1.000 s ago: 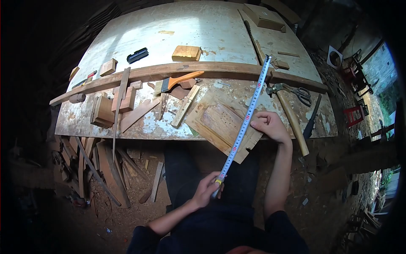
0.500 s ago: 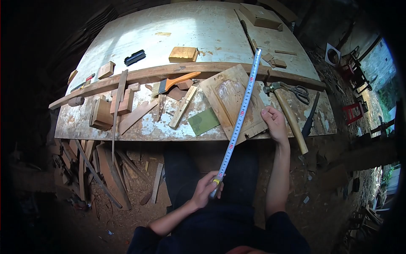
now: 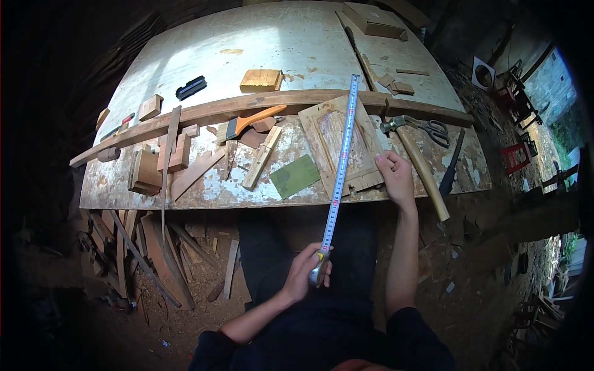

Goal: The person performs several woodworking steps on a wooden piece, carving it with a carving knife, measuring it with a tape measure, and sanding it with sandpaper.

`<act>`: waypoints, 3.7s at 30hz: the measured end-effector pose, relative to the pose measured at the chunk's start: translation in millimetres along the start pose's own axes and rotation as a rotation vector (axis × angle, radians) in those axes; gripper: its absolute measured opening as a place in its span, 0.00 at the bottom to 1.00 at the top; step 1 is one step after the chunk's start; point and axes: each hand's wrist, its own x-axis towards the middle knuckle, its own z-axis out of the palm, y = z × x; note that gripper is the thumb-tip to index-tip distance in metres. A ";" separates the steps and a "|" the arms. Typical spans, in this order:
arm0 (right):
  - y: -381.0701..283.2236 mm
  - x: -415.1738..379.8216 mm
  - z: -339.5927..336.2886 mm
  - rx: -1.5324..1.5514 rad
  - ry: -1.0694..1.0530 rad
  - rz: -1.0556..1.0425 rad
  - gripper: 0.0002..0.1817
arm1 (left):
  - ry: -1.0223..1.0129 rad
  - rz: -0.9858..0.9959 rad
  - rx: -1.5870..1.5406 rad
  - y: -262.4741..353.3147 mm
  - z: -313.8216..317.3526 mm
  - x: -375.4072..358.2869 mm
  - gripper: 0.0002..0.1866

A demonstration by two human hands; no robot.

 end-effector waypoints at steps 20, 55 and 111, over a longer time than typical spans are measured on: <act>-10.8 -4.8 9.5 0.042 0.066 -0.014 0.14 | -0.023 -0.029 -0.046 -11.8 -2.8 -34.4 0.29; 10.2 -1.7 -15.7 0.272 0.172 -0.113 0.14 | -0.065 -0.057 -0.001 -21.4 -4.2 -15.6 0.33; 4.9 -7.5 -6.7 0.171 0.189 -0.178 0.12 | -0.111 -0.033 -0.076 -16.5 -14.3 -14.6 0.32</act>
